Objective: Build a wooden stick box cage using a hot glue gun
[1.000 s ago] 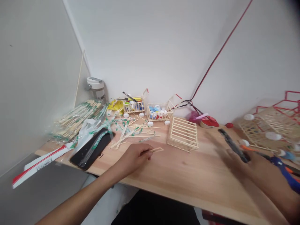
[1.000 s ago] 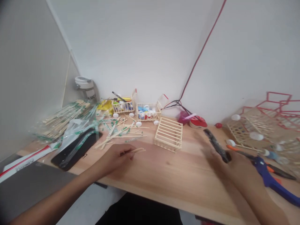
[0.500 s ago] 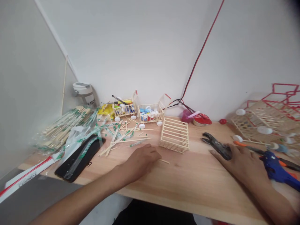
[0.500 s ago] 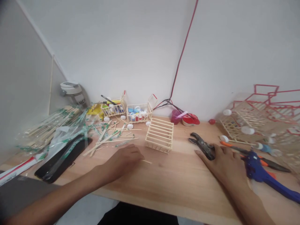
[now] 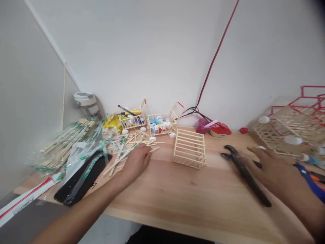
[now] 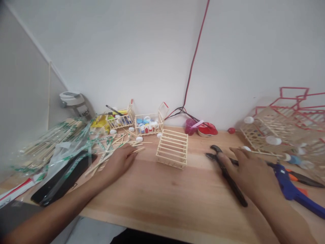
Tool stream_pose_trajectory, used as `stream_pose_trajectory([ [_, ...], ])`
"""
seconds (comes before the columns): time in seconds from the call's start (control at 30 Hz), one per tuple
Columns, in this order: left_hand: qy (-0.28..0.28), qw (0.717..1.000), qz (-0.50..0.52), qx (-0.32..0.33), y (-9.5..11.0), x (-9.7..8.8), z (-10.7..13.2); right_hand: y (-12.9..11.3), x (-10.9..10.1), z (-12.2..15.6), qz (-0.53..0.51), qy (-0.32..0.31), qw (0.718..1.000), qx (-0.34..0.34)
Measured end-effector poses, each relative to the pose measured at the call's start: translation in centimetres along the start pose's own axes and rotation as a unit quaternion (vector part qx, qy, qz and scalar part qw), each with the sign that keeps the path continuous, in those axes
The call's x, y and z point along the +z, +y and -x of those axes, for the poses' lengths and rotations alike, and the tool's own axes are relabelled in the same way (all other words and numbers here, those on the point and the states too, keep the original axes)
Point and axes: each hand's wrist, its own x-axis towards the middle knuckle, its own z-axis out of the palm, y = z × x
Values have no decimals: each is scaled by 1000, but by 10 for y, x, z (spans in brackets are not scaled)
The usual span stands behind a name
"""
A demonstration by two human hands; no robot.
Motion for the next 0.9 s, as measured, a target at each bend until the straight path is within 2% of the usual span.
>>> stream_pose_trajectory([
  [0.07,-12,997,-69,-18,6,-2,-3,-15,-10,-17,-68,-7,997,-21],
  [0.17,-49,984,-167,-34,16,-3,-8,-42,-13,-44,-109,0,993,-40],
  [0.33,-101,973,-205,-42,21,-2,-15,-73,4,-64,-175,19,984,-30],
  [0.47,-123,970,-207,-44,23,1,-19,-76,24,-58,-221,28,975,-19],
  [0.63,-154,968,-199,-13,39,9,-29,-65,43,-49,-256,27,966,1],
  [0.77,-170,964,-203,1,50,10,-38,-64,48,-47,-276,30,961,3],
  [0.9,-176,962,-208,4,52,10,-43,-69,47,-44,-288,19,957,2],
])
